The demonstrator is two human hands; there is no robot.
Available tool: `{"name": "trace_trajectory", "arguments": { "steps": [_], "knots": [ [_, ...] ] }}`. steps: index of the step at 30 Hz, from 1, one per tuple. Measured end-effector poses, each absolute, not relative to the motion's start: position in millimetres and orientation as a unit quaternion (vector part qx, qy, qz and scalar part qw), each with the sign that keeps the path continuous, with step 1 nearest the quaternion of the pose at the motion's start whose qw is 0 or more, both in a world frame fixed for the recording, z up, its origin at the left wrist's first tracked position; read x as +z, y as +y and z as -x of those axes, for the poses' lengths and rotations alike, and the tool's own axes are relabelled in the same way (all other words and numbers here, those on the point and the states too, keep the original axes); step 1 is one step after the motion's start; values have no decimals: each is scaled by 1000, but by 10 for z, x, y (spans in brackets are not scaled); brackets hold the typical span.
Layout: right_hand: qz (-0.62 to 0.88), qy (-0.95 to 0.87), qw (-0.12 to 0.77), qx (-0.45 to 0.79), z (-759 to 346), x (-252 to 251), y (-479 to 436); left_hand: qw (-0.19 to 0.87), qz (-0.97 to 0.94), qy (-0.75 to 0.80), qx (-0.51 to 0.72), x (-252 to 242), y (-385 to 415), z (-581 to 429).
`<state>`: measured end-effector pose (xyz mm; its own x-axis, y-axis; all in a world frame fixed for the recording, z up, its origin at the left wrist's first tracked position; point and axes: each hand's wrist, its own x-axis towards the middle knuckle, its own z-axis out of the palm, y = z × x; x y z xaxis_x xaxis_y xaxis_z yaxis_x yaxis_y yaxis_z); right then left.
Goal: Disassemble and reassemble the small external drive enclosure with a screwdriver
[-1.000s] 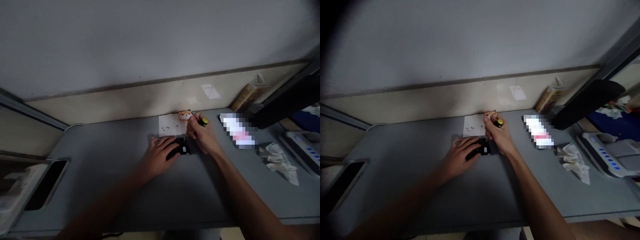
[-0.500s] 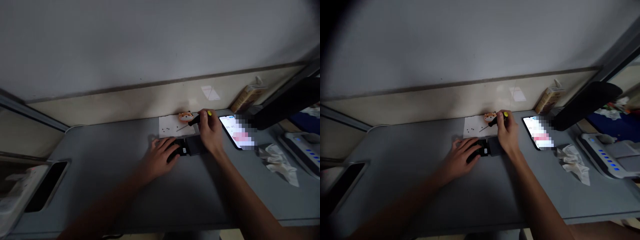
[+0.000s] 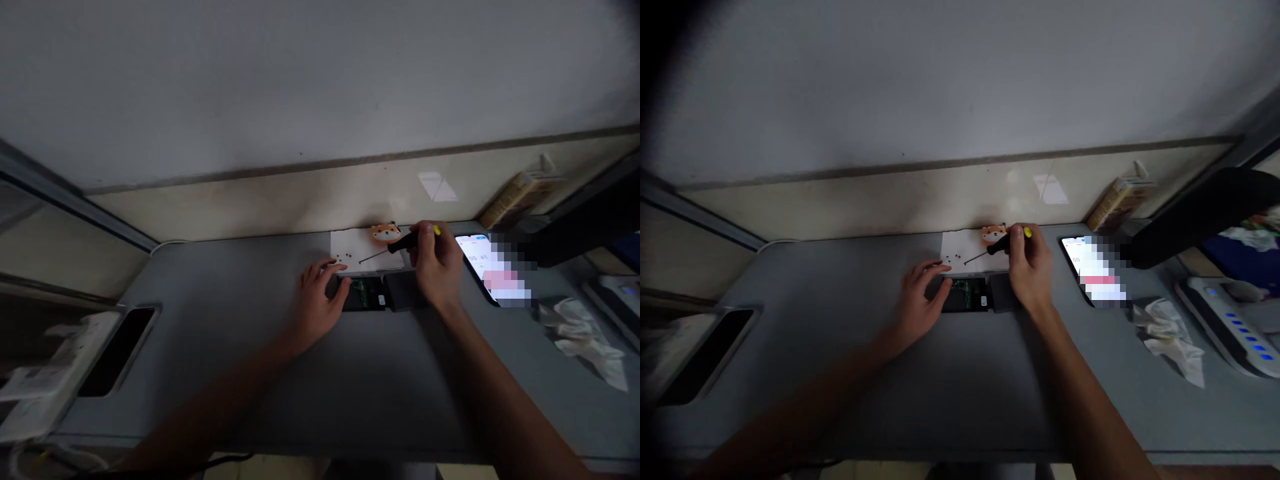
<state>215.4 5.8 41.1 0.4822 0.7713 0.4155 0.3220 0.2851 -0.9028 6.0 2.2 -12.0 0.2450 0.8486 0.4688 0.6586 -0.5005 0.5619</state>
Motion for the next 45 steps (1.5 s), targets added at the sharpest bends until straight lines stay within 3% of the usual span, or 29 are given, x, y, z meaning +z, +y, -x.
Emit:
{"name": "trace_trajectory", "arguments": {
  "steps": [11, 23, 35, 45],
  "knots": [
    [532, -450, 657, 287, -2014, 444, 41, 148, -772, 490, 376, -126, 81, -75],
    [542, -507, 629, 233, -2018, 452, -8, 94, -779, 510, 353, -79, 13, -81],
    [553, -552, 593, 195, -2010, 339, 9, 167, -740, 552, 347, -133, 63, -72],
    [552, -561, 587, 190, -1995, 333, 9, 174, -784, 496, 330, -132, 68, -73]
  ]
}}
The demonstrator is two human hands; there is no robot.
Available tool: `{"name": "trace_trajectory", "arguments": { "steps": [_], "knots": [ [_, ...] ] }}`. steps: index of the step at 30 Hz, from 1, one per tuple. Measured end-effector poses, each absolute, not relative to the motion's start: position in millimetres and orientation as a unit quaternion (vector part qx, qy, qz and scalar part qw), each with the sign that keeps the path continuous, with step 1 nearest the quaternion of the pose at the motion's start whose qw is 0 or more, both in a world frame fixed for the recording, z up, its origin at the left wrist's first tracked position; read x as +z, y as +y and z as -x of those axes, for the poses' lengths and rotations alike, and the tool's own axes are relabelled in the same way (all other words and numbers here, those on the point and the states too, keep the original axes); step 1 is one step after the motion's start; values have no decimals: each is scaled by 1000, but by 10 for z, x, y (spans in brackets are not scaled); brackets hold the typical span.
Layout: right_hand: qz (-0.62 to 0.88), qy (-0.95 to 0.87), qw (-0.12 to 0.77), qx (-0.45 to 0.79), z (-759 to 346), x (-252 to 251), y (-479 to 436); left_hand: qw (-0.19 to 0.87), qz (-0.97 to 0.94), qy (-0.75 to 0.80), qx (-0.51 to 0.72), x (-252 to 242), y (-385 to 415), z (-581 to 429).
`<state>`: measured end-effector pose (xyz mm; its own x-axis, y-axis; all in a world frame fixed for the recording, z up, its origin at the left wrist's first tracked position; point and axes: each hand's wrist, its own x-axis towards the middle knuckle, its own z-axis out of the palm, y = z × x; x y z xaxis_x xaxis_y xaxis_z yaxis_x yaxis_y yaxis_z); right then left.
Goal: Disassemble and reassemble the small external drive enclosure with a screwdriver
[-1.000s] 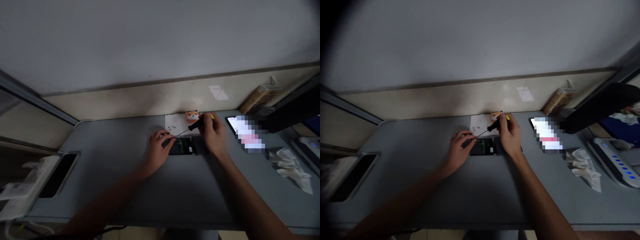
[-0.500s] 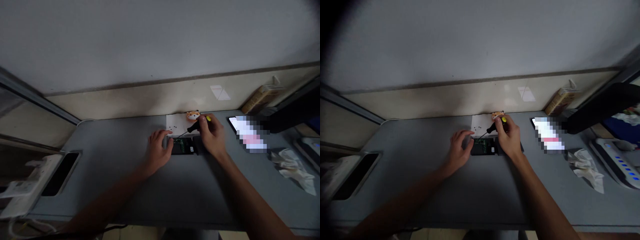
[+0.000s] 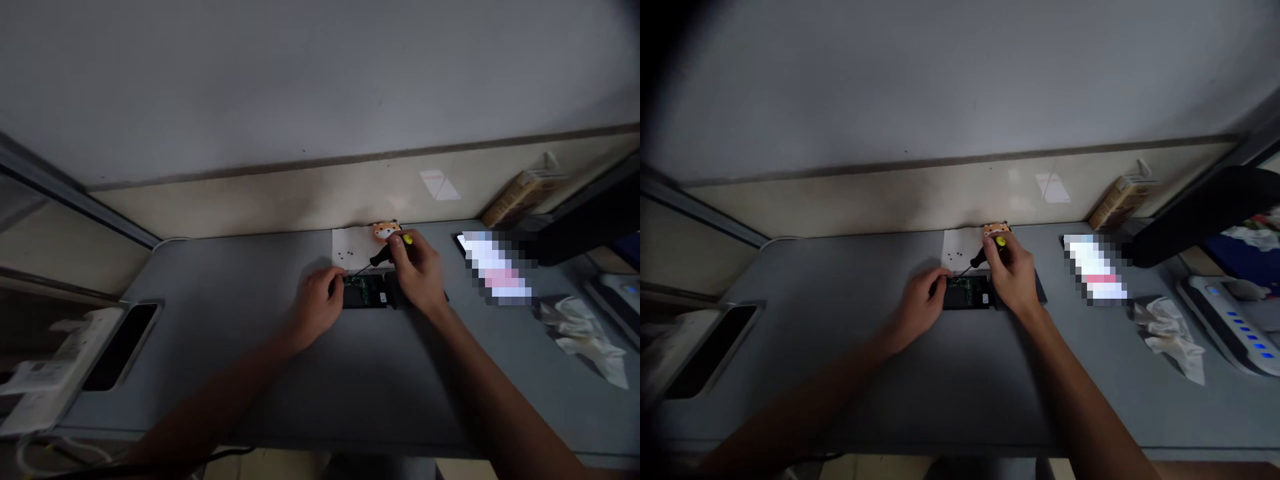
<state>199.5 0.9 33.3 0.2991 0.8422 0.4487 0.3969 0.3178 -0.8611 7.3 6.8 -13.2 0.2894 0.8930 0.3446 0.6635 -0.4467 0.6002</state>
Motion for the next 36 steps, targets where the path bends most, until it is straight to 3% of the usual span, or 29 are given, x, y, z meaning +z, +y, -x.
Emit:
{"name": "trace_trajectory", "arguments": {
  "steps": [22, 25, 28, 36],
  "knots": [
    [556, -626, 522, 162, -1742, 533, 77, 158, -806, 473, 319, -127, 75, -72],
    [491, -652, 551, 174, -1615, 565, 186, 158, -809, 467, 321, -143, 85, -69],
    [423, -635, 587, 271, -1468, 539, 237, 152, -812, 461, 325, -150, 89, -65],
    [417, -531, 658, 334, -1329, 437, 151, 159, -816, 464, 306, -131, 82, -57]
  ]
}}
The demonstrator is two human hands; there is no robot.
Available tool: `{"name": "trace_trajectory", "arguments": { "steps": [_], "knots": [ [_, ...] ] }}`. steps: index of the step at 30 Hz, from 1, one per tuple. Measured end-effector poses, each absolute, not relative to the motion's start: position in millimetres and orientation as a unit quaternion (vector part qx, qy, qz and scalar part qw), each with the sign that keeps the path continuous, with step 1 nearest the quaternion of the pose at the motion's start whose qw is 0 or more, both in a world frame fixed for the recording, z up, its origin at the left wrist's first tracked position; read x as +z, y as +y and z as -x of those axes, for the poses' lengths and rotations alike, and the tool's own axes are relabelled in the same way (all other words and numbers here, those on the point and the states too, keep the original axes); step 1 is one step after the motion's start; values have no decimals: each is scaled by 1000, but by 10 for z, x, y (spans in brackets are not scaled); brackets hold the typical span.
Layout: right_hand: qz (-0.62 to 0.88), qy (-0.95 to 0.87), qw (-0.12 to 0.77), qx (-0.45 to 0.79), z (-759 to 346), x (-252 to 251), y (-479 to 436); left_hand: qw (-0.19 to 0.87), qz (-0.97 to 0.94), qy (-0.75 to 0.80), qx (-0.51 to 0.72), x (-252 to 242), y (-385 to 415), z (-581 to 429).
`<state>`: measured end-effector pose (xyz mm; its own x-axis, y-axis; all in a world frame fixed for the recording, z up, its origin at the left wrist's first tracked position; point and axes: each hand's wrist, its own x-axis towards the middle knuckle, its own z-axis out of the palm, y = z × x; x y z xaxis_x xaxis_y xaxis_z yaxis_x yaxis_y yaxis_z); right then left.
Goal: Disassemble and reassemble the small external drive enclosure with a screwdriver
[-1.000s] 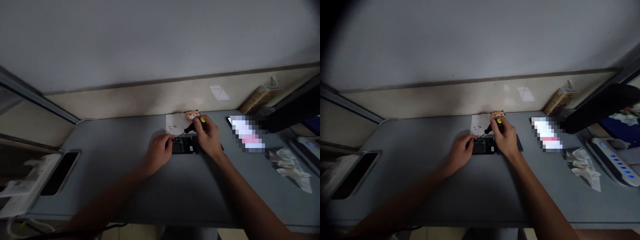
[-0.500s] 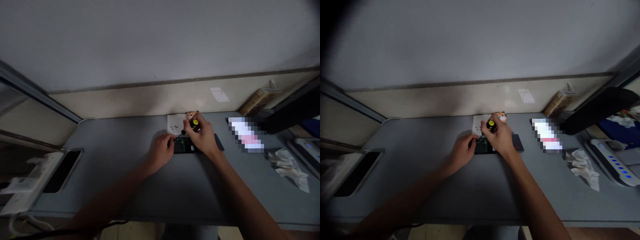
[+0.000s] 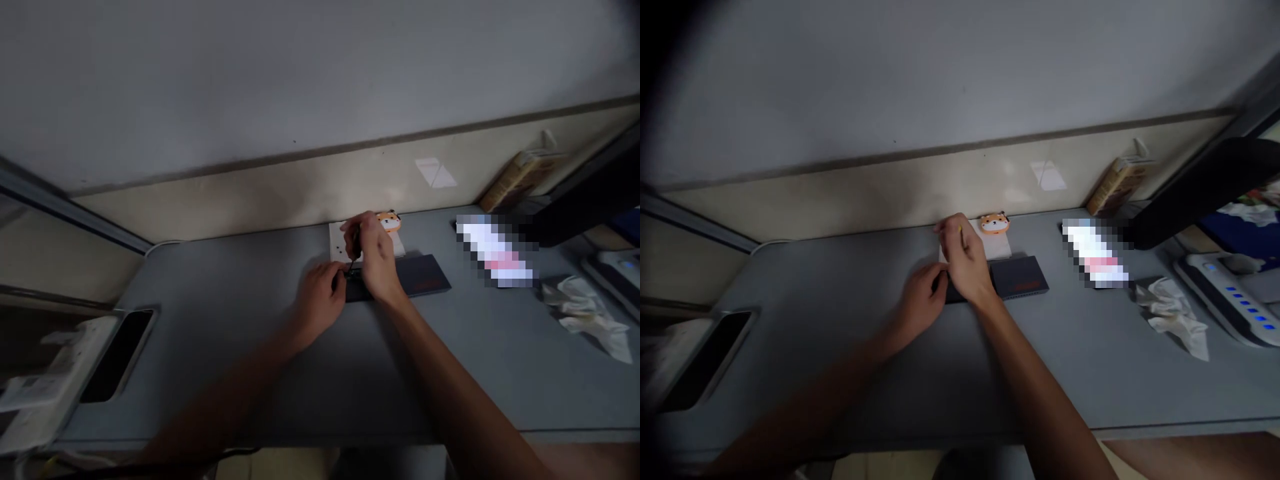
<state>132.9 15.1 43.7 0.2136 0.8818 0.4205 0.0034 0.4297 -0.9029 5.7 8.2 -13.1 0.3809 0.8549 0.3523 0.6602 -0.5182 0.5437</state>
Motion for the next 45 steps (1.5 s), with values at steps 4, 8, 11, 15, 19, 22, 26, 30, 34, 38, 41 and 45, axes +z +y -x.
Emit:
{"name": "trace_trajectory", "arguments": {
  "steps": [4, 8, 11, 15, 19, 22, 26, 30, 34, 38, 41, 45],
  "knots": [
    [399, -528, 662, 351, -1431, 449, 145, 159, -815, 468, 303, -128, 74, -66],
    [375, -475, 679, 415, -1465, 417, 167, 160, -810, 470, 313, -130, 67, -70],
    [373, -464, 696, 401, -1452, 369, 191, 165, -807, 475, 310, -125, 71, -67],
    [341, -479, 699, 407, -1453, 331, 214, 173, -806, 473, 310, -124, 84, -65],
    [346, -478, 689, 421, -1492, 338, 210, 170, -804, 473, 317, -126, 79, -69],
    [370, -451, 701, 410, -1530, 343, 209, 168, -803, 477, 316, -114, 68, -67],
    [400, -427, 719, 376, -1564, 319, 236, 177, -800, 478, 317, -108, 66, -64],
    [364, -430, 720, 404, -1567, 305, 243, 175, -797, 483, 318, -128, 76, -65],
    [352, -438, 699, 443, -1577, 324, 208, 168, -804, 469, 326, -141, 80, -65],
    [396, -429, 680, 443, -1615, 356, 187, 162, -804, 472, 324, -140, 75, -62],
    [390, -425, 687, 442, -1611, 385, 191, 167, -803, 469, 328, -142, 71, -60],
    [341, -408, 695, 485, -1539, 413, 185, 170, -796, 475, 336, -149, 76, -60]
  ]
}}
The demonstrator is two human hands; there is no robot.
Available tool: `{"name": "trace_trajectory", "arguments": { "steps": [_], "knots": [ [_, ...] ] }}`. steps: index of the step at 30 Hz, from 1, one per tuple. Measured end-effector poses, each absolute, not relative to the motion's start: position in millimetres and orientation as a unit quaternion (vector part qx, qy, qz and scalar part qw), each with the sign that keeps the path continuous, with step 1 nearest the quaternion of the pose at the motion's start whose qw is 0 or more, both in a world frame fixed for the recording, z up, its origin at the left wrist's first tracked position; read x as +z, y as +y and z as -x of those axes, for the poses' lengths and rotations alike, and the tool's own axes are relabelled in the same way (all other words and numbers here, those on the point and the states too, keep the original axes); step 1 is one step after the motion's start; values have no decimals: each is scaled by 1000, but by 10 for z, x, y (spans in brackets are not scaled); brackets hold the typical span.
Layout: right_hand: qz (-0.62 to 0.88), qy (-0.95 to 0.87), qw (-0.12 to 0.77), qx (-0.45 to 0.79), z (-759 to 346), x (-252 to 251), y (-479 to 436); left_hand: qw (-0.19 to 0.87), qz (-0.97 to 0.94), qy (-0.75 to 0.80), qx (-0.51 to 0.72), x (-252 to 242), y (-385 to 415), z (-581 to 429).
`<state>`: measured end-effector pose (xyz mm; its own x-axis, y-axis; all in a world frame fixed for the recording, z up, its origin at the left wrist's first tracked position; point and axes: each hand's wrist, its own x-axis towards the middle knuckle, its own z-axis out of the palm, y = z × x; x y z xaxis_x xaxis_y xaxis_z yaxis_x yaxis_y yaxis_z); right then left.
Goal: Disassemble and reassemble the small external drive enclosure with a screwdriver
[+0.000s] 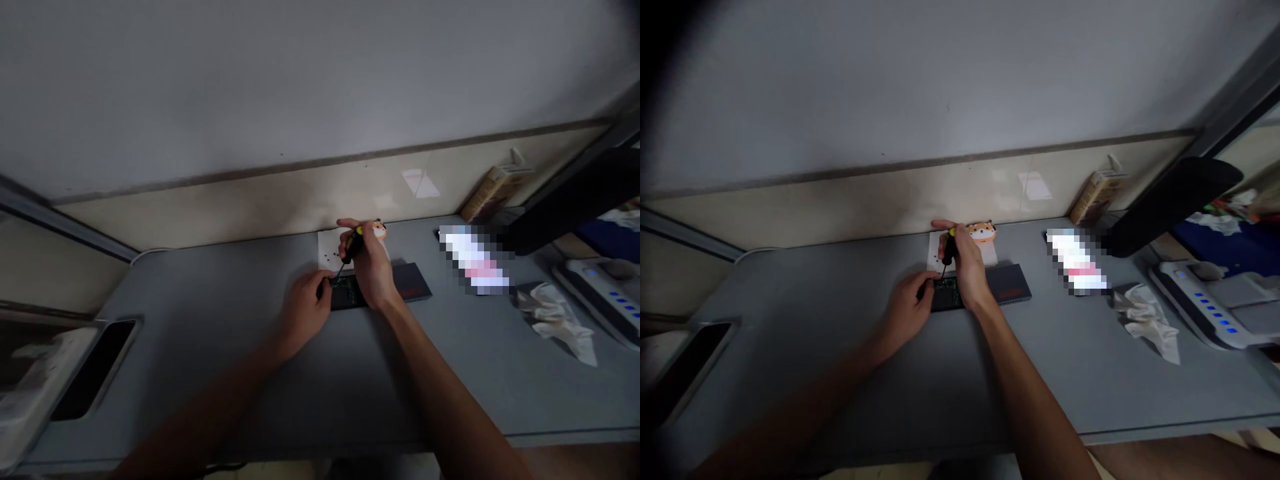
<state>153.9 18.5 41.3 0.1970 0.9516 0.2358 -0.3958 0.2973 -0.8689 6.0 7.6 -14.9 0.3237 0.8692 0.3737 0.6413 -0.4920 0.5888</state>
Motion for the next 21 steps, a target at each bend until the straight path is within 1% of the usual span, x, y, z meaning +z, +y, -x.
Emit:
{"name": "trace_trajectory", "arguments": {
  "steps": [4, 10, 14, 18, 21],
  "knots": [
    [346, -407, 687, 492, -1487, 410, 158, 176, -795, 478, 328, -145, 82, -59],
    [389, -433, 687, 434, -1508, 395, 172, 196, -797, 482, 309, -106, 83, -57],
    [360, -411, 694, 469, -1551, 441, 177, 202, -799, 473, 311, -85, 90, -55],
    [345, -400, 658, 537, -1643, 499, 131, 198, -805, 470, 304, -86, 91, -57],
    [349, -419, 640, 541, -1685, 503, 112, 191, -813, 466, 294, -86, 78, -61]
  ]
}}
